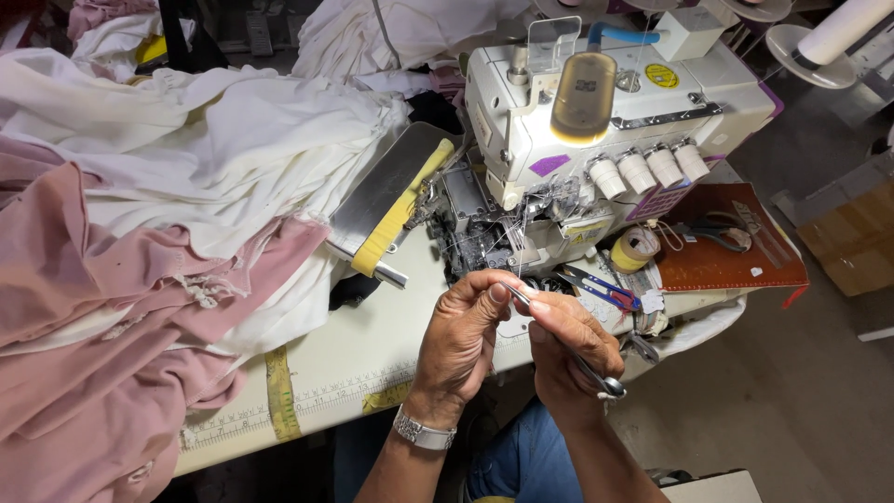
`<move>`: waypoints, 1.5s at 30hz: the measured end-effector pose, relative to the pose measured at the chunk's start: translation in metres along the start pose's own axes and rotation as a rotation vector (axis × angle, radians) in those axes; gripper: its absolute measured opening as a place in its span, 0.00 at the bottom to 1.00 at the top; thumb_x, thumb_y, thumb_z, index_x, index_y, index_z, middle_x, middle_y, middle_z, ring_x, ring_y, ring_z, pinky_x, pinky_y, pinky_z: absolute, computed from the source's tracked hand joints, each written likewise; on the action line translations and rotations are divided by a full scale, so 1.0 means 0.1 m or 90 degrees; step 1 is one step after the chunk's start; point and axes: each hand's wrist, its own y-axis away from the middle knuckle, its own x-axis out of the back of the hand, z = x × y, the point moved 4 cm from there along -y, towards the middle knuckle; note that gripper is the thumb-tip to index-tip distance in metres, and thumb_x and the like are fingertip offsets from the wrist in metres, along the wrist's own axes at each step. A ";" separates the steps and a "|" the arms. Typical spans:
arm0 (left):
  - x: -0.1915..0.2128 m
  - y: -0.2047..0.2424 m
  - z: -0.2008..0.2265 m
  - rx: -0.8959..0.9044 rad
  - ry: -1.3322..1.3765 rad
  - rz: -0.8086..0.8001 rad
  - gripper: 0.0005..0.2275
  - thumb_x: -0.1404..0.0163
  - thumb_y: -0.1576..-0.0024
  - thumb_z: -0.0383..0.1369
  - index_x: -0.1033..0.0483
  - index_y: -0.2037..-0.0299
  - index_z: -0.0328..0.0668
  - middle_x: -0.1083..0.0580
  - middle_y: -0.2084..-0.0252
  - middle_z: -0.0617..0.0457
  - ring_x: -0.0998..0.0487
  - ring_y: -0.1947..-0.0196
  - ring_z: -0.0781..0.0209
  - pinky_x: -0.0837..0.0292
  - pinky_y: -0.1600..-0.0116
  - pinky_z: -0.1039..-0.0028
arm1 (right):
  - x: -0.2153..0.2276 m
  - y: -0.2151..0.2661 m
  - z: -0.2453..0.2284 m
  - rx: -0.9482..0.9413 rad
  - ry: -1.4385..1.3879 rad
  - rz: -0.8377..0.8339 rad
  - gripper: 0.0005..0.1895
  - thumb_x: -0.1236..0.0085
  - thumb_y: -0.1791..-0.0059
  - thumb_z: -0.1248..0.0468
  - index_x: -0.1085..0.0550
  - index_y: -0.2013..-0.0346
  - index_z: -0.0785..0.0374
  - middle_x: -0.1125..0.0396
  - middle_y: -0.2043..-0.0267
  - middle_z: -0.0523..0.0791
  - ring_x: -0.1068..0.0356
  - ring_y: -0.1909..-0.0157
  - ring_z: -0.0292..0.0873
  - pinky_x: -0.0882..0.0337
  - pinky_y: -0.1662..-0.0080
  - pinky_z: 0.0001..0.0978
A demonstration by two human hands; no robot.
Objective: A person is threading and adjusting an industrial overlock sewing machine, using tweezers for precision and a notebook to record or check settings.
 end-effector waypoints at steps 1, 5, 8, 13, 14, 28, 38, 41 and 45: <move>0.00 0.00 0.00 -0.004 -0.006 0.001 0.07 0.44 0.40 0.33 0.20 0.60 0.36 0.21 0.62 0.48 0.25 0.64 0.62 0.34 0.54 0.76 | 0.00 0.01 0.00 0.009 0.009 0.001 0.06 0.46 0.45 0.69 0.25 0.54 0.61 0.26 0.52 0.54 0.21 0.52 0.50 0.19 0.46 0.37; 0.06 0.00 0.01 -0.027 -0.026 -0.007 0.06 0.46 0.39 0.32 0.21 0.60 0.36 0.23 0.57 0.46 0.25 0.59 0.63 0.32 0.51 0.76 | -0.01 0.00 -0.02 0.015 0.023 -0.027 0.06 0.47 0.45 0.70 0.24 0.54 0.63 0.26 0.52 0.54 0.22 0.51 0.49 0.20 0.46 0.37; 0.07 -0.01 0.10 0.010 -0.083 0.018 0.07 0.49 0.38 0.32 0.21 0.66 0.40 0.22 0.57 0.47 0.28 0.62 0.66 0.35 0.55 0.78 | -0.05 -0.01 -0.03 0.056 0.019 -0.086 0.11 0.44 0.47 0.75 0.26 0.51 0.65 0.27 0.49 0.55 0.22 0.47 0.49 0.20 0.42 0.35; 0.10 -0.15 0.32 -0.027 -0.400 0.055 0.09 0.54 0.41 0.30 0.20 0.64 0.39 0.23 0.56 0.49 0.27 0.61 0.65 0.30 0.53 0.76 | -0.04 0.07 0.13 0.032 0.019 -0.125 0.14 0.45 0.48 0.79 0.26 0.48 0.66 0.28 0.46 0.56 0.23 0.44 0.50 0.21 0.40 0.34; 0.09 -0.18 0.38 -0.117 -0.599 0.052 0.09 0.56 0.39 0.29 0.21 0.56 0.39 0.24 0.54 0.49 0.23 0.54 0.61 0.23 0.49 0.75 | -0.02 0.10 0.21 0.006 0.009 -0.124 0.17 0.45 0.49 0.80 0.26 0.47 0.66 0.28 0.45 0.56 0.24 0.42 0.50 0.22 0.37 0.35; 0.22 -0.57 0.18 -0.280 -0.939 0.021 0.12 0.59 0.39 0.24 0.19 0.60 0.43 0.29 0.51 0.44 0.26 0.50 0.50 0.34 0.48 0.63 | -0.01 -0.28 0.59 -0.136 0.018 0.036 0.08 0.50 0.45 0.76 0.26 0.52 0.76 0.28 0.50 0.58 0.25 0.52 0.46 0.21 0.50 0.37; 0.36 -0.81 0.01 -0.266 -0.897 0.065 0.05 0.49 0.43 0.31 0.20 0.66 0.44 0.30 0.51 0.45 0.30 0.46 0.46 0.39 0.45 0.55 | -0.08 -0.27 0.70 -0.140 0.070 0.059 0.07 0.46 0.46 0.76 0.24 0.55 0.77 0.28 0.53 0.61 0.24 0.55 0.49 0.19 0.55 0.39; 0.26 -0.77 0.17 -0.298 -0.875 0.067 0.07 0.53 0.40 0.28 0.21 0.60 0.40 0.31 0.50 0.44 0.30 0.45 0.44 0.38 0.44 0.56 | -0.14 -0.30 0.73 -0.141 0.082 0.058 0.07 0.46 0.46 0.76 0.24 0.54 0.76 0.28 0.52 0.60 0.25 0.55 0.47 0.20 0.55 0.38; 0.31 -0.90 0.05 -0.354 -0.896 0.039 0.11 0.59 0.42 0.21 0.22 0.57 0.37 0.30 0.50 0.40 0.30 0.41 0.39 0.38 0.41 0.54 | -0.17 -0.26 0.76 -0.144 0.084 0.071 0.08 0.46 0.46 0.77 0.24 0.53 0.76 0.28 0.53 0.60 0.26 0.56 0.45 0.21 0.56 0.37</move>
